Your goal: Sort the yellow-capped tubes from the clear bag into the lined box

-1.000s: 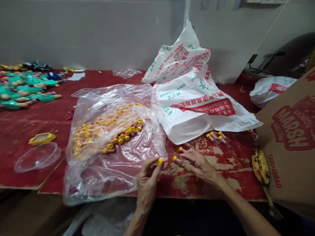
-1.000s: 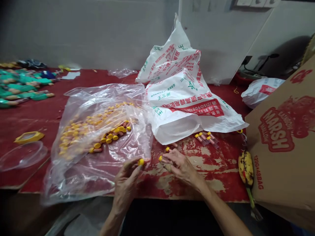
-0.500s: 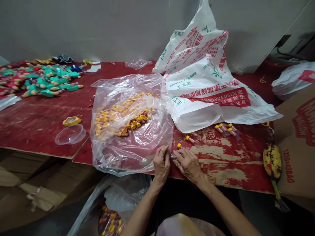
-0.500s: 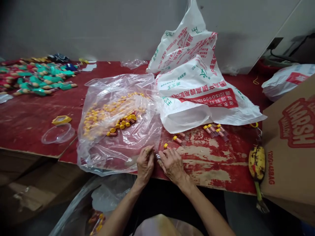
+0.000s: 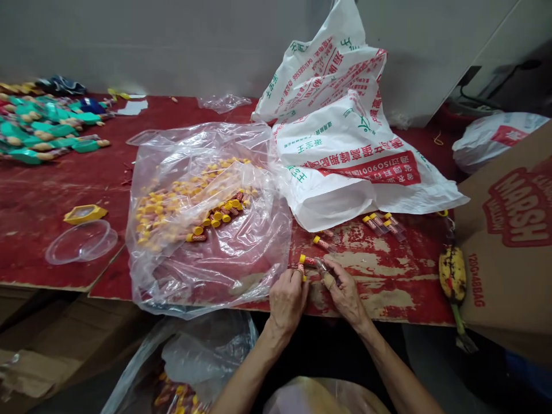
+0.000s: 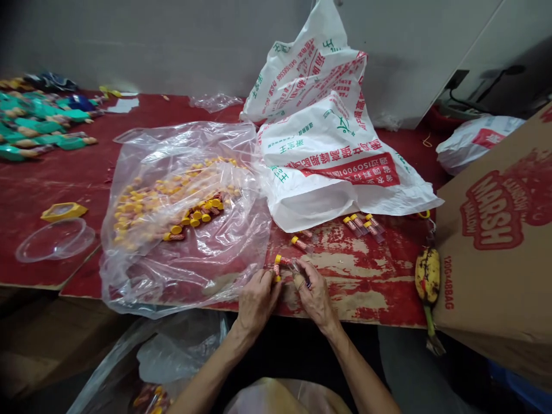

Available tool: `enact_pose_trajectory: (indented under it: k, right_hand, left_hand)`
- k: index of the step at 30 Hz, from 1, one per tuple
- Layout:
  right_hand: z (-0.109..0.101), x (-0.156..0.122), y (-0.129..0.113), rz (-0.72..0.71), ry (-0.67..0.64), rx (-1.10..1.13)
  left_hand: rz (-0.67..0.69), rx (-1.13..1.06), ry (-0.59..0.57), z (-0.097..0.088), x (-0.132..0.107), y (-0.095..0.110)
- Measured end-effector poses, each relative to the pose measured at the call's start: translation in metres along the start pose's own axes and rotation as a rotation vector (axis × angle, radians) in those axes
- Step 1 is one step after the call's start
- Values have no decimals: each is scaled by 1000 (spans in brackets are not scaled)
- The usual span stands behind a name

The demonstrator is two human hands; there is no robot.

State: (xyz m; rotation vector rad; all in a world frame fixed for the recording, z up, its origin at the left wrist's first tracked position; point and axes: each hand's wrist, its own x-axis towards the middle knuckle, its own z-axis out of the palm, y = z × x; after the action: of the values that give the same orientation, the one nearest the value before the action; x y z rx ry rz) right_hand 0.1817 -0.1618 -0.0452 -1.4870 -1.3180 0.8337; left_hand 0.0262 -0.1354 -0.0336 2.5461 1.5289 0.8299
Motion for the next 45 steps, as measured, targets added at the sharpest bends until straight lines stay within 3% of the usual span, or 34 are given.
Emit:
enact_pose_trajectory:
  k: [5, 8, 11, 17, 23, 28, 35, 37, 40, 41, 43, 45]
  right_hand:
    - [-6, 1, -4, -77, -42, -29]
    - [-15, 1, -12, -131, -170, -77]
    - [-27, -2, -20, -195, -292, -108]
    - [-43, -11, -23, -230, -320, -175]
    - [-35, -17, -24, -244, -347, -138]
    - [-22, -18, -29, -283, -355, -141]
    - [0, -27, -27, -298, -132, -184]
    - [4, -30, -23, -295, -87, -209]
    - [-3, -28, -12, -320, -96, -291]
    - [-9, -24, -7, -345, -85, -345]
    - [-28, -12, 4, -388, 16, -491]
    - [-51, 4, 18, -387, 171, -673]
  left_hand:
    - [-133, -334, 38, -19, -5, -9]
    - [-301, -643, -1, -37, -11, -11]
    - [-386, -880, -62, -45, -12, -10]
    - [-507, -1051, -62, -39, -9, -4]
    - [-632, -1334, -47, -31, -14, 11]
    - [-668, -1256, -69, -32, -21, 23]
    - [-726, -1269, -85, -27, -28, 34]
    - [-670, -1304, -123, -29, -25, 34]
    - [-477, -1245, -173, -37, -15, 28]
    - [-418, -1156, -132, -41, -10, 23]
    - [-355, -888, 66, -50, 0, 4]
    - [-408, -522, 252, -60, 12, -27]
